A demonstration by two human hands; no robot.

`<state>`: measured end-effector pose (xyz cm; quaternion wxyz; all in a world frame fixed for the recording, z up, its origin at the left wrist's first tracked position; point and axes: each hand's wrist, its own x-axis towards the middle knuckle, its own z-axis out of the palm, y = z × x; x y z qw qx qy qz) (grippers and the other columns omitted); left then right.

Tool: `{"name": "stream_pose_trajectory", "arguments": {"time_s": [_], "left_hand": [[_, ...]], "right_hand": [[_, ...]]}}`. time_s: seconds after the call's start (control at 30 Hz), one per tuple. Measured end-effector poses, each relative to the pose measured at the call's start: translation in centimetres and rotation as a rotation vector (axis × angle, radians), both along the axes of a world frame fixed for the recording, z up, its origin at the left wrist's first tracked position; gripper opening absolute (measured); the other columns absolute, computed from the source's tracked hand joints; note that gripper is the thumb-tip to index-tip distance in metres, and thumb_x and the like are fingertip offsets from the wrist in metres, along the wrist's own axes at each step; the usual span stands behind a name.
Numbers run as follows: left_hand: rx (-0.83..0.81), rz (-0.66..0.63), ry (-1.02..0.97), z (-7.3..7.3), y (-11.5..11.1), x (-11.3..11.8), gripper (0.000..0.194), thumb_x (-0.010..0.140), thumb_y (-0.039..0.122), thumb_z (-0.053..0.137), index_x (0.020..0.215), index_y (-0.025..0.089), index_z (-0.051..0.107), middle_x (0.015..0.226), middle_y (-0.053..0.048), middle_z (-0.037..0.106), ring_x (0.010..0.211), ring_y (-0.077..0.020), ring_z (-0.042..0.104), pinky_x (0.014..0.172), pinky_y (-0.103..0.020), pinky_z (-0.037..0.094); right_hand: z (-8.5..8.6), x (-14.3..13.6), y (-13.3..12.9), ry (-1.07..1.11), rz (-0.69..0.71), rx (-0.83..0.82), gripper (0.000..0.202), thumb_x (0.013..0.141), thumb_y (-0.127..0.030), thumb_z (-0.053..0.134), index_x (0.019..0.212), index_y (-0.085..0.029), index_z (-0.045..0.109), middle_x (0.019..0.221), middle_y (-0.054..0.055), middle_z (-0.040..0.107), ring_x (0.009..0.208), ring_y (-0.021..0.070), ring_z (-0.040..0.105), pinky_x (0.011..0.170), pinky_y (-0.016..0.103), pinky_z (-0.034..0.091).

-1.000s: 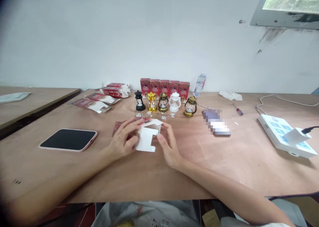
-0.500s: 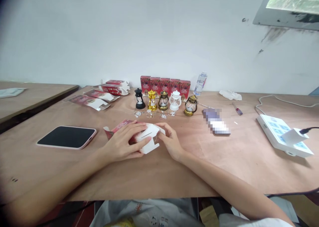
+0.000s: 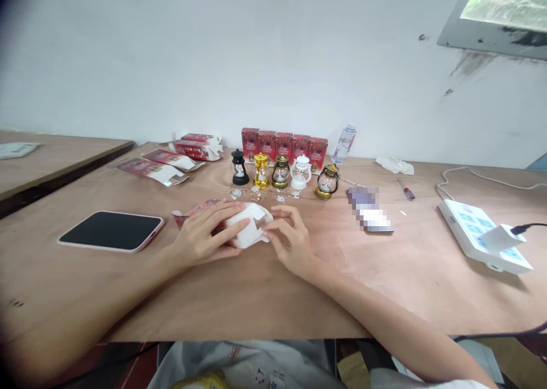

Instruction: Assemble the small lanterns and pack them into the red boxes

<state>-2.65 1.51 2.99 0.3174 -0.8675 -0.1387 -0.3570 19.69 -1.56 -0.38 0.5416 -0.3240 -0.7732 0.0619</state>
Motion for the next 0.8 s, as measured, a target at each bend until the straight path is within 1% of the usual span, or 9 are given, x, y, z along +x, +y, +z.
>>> {"name": "stream_pose_trajectory", "arguments": {"time_s": [0.07, 0.17, 0.23, 0.3, 0.4, 0.5, 0.63, 0.7, 0.8], "left_hand": [[-0.021, -0.016, 0.013, -0.2, 0.2, -0.1, 0.040, 0.081, 0.033, 0.062, 0.118, 0.018, 0.053, 0.115, -0.016, 0.062, 0.108, -0.0259, 0.061, 0.089, -0.043, 0.054], [-0.063, -0.073, 0.056, -0.5, 0.6, -0.1, 0.041, 0.083, 0.035, 0.062, 0.118, 0.017, 0.053, 0.117, -0.019, 0.059, 0.110, -0.0277, 0.058, 0.090, -0.046, 0.052], [-0.078, -0.118, 0.080, -0.6, 0.8, -0.1, 0.040, 0.084, 0.037, 0.061, 0.117, 0.018, 0.053, 0.119, -0.020, 0.057, 0.113, -0.0289, 0.057, 0.092, -0.050, 0.051], [-0.082, -0.159, 0.091, -0.7, 1.0, -0.1, 0.036, 0.084, 0.036, 0.061, 0.114, 0.018, 0.054, 0.120, -0.021, 0.056, 0.117, -0.0303, 0.054, 0.095, -0.054, 0.048], [-0.097, -0.189, 0.101, -1.0, 1.4, 0.0, 0.034, 0.086, 0.032, 0.060, 0.114, 0.016, 0.053, 0.122, -0.022, 0.056, 0.125, -0.0326, 0.049, 0.098, -0.059, 0.044], [-0.091, -0.201, 0.072, -1.5, 1.6, 0.0, 0.033, 0.087, 0.030, 0.059, 0.115, 0.015, 0.050, 0.122, -0.022, 0.057, 0.131, -0.0327, 0.042, 0.099, -0.059, 0.043], [-0.050, -0.200, 0.050, -1.5, 1.2, 0.3, 0.024, 0.086, 0.025, 0.060, 0.105, 0.015, 0.049, 0.121, -0.020, 0.061, 0.130, -0.0322, 0.044, 0.099, -0.058, 0.044], [-0.049, -0.188, 0.060, -1.4, 0.8, 0.6, 0.021, 0.086, 0.026, 0.058, 0.101, 0.015, 0.048, 0.120, -0.021, 0.061, 0.130, -0.0324, 0.045, 0.098, -0.056, 0.046], [-0.041, -0.165, 0.026, -1.3, 0.4, 1.0, 0.024, 0.086, 0.034, 0.056, 0.099, 0.016, 0.048, 0.119, -0.020, 0.063, 0.127, -0.0316, 0.049, 0.095, -0.054, 0.048]], "right_hand": [[0.1, 0.2, 0.2, -0.049, -0.039, -0.016, 0.017, 0.085, -0.018, 0.059, 0.100, -0.025, 0.060, 0.118, 0.010, 0.048, 0.108, 0.0225, 0.057, 0.091, 0.041, 0.051], [-0.1, 0.4, 0.7, -0.132, -0.011, -0.049, 0.025, 0.085, -0.020, 0.058, 0.109, -0.024, 0.055, 0.128, 0.012, 0.044, 0.111, 0.0241, 0.056, 0.094, 0.044, 0.050], [-0.4, 0.6, 0.9, -0.180, 0.007, -0.055, 0.033, 0.084, -0.022, 0.057, 0.116, -0.024, 0.050, 0.133, 0.014, 0.042, 0.118, 0.0263, 0.053, 0.098, 0.046, 0.048], [-0.6, 0.7, 1.0, -0.209, 0.012, -0.045, 0.040, 0.085, -0.024, 0.057, 0.122, -0.023, 0.044, 0.136, 0.015, 0.042, 0.127, 0.0276, 0.046, 0.102, 0.048, 0.044], [-0.7, 0.8, 0.9, -0.230, 0.030, -0.017, 0.044, 0.086, -0.023, 0.056, 0.127, -0.023, 0.040, 0.138, 0.015, 0.043, 0.131, 0.0264, 0.043, 0.103, 0.047, 0.044], [-0.5, 0.6, 0.5, -0.231, 0.054, -0.012, 0.042, 0.088, -0.020, 0.052, 0.129, -0.022, 0.040, 0.135, 0.015, 0.049, 0.127, 0.0245, 0.048, 0.100, 0.043, 0.046], [0.1, 0.4, -0.1, -0.144, 0.077, -0.036, 0.031, 0.091, -0.015, 0.044, 0.120, -0.024, 0.051, 0.126, 0.011, 0.059, 0.118, 0.0217, 0.057, 0.095, 0.039, 0.050], [0.5, 0.3, -0.3, -0.100, 0.074, -0.067, 0.029, 0.093, -0.015, 0.040, 0.116, -0.025, 0.054, 0.119, 0.010, 0.064, 0.112, 0.0205, 0.061, 0.092, 0.038, 0.052], [0.7, 0.2, -0.7, -0.030, 0.056, -0.132, 0.025, 0.094, -0.018, 0.041, 0.112, -0.024, 0.057, 0.110, 0.009, 0.067, 0.103, 0.0201, 0.064, 0.086, 0.037, 0.054]]}}
